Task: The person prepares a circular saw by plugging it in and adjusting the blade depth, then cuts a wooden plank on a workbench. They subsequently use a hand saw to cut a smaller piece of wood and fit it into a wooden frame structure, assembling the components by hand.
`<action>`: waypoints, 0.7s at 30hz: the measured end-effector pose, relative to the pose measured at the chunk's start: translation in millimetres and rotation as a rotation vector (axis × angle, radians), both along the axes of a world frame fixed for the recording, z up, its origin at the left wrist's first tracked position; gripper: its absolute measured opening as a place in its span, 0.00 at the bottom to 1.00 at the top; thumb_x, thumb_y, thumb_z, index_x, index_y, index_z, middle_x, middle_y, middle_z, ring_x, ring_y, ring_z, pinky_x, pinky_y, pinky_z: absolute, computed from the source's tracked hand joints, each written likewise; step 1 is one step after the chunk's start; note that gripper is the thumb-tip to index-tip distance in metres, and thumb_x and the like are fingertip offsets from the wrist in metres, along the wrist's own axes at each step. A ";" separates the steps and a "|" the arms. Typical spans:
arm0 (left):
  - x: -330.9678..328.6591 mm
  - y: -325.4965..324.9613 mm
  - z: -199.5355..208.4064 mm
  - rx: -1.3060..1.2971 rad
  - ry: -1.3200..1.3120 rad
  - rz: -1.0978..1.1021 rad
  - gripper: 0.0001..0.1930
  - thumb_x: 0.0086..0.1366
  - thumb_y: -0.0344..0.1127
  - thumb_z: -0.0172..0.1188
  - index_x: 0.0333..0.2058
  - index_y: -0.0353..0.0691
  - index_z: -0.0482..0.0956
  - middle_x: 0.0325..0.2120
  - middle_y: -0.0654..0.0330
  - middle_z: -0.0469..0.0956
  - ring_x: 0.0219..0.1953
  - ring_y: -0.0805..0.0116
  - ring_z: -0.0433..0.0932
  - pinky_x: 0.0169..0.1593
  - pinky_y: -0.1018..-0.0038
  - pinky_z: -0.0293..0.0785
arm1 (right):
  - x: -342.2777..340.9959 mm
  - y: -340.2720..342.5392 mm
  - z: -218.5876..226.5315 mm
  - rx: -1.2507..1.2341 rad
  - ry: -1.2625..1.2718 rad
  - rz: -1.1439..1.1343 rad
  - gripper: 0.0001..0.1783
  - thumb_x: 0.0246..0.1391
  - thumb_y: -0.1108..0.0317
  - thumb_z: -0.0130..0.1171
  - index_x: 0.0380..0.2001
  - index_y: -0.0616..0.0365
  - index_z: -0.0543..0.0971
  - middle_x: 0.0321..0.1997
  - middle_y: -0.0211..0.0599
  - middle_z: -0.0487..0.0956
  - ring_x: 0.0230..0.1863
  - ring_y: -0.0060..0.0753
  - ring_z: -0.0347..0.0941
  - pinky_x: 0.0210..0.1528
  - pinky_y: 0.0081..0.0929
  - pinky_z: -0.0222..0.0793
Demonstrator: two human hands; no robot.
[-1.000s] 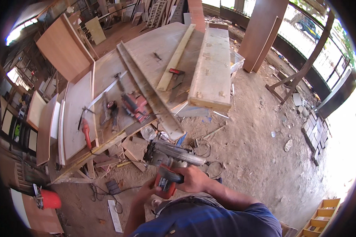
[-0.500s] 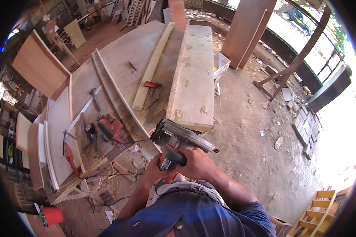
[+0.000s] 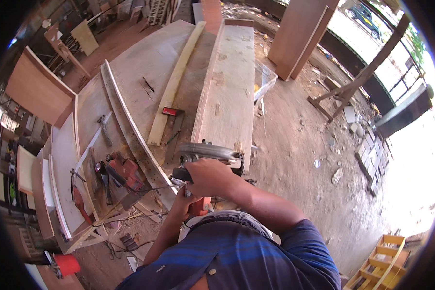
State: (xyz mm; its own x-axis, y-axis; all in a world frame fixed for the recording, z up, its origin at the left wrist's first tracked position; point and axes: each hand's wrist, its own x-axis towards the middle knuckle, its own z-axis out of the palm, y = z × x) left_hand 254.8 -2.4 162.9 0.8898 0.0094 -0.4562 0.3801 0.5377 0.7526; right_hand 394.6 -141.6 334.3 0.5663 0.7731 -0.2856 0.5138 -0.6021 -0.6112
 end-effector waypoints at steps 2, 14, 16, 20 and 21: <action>7.1 -3.2 8.5 -0.054 0.070 0.059 0.32 0.61 0.28 0.73 0.62 0.34 0.70 0.50 0.58 0.81 0.50 0.65 0.82 0.53 0.65 0.81 | 13.1 -3.1 -7.1 0.041 -0.011 0.064 0.20 0.56 0.57 0.63 0.45 0.63 0.80 0.38 0.61 0.84 0.44 0.66 0.81 0.50 0.56 0.76; -1.1 1.2 8.4 -0.023 0.163 0.113 0.34 0.59 0.29 0.73 0.62 0.32 0.70 0.48 0.55 0.82 0.46 0.60 0.84 0.49 0.63 0.83 | 83.5 -111.7 -18.4 -0.052 -0.019 -0.216 0.30 0.71 0.42 0.53 0.38 0.62 0.86 0.36 0.52 0.86 0.45 0.57 0.83 0.51 0.49 0.75; 1.3 -0.2 8.3 -0.029 0.170 0.092 0.34 0.58 0.29 0.73 0.62 0.32 0.70 0.49 0.56 0.81 0.46 0.61 0.84 0.49 0.64 0.83 | 87.3 -121.3 -47.7 0.000 0.251 -0.259 0.38 0.73 0.39 0.49 0.29 0.65 0.86 0.26 0.45 0.84 0.33 0.44 0.84 0.40 0.43 0.78; 3.5 -1.1 7.6 -0.043 0.186 0.067 0.34 0.57 0.30 0.74 0.61 0.31 0.71 0.47 0.55 0.82 0.46 0.61 0.84 0.50 0.63 0.83 | 87.7 -129.8 -74.5 0.269 0.953 -0.402 0.35 0.71 0.41 0.55 0.27 0.65 0.84 0.19 0.34 0.79 0.18 0.24 0.75 0.17 0.25 0.67; 4.3 -0.6 7.2 -0.045 0.184 0.059 0.33 0.57 0.30 0.74 0.61 0.31 0.72 0.47 0.55 0.82 0.45 0.61 0.85 0.49 0.63 0.83 | 87.8 -129.4 -80.6 0.311 1.023 -0.426 0.33 0.70 0.42 0.57 0.27 0.64 0.84 0.18 0.33 0.78 0.17 0.24 0.74 0.17 0.24 0.66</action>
State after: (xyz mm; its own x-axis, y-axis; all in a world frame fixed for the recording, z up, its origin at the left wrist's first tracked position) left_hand 259.0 -3.0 170.0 0.7900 0.0348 -0.6121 0.4759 0.5946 0.6481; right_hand 482.4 -271.0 253.7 0.4120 0.6921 -0.5927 -0.5171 -0.3579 -0.7775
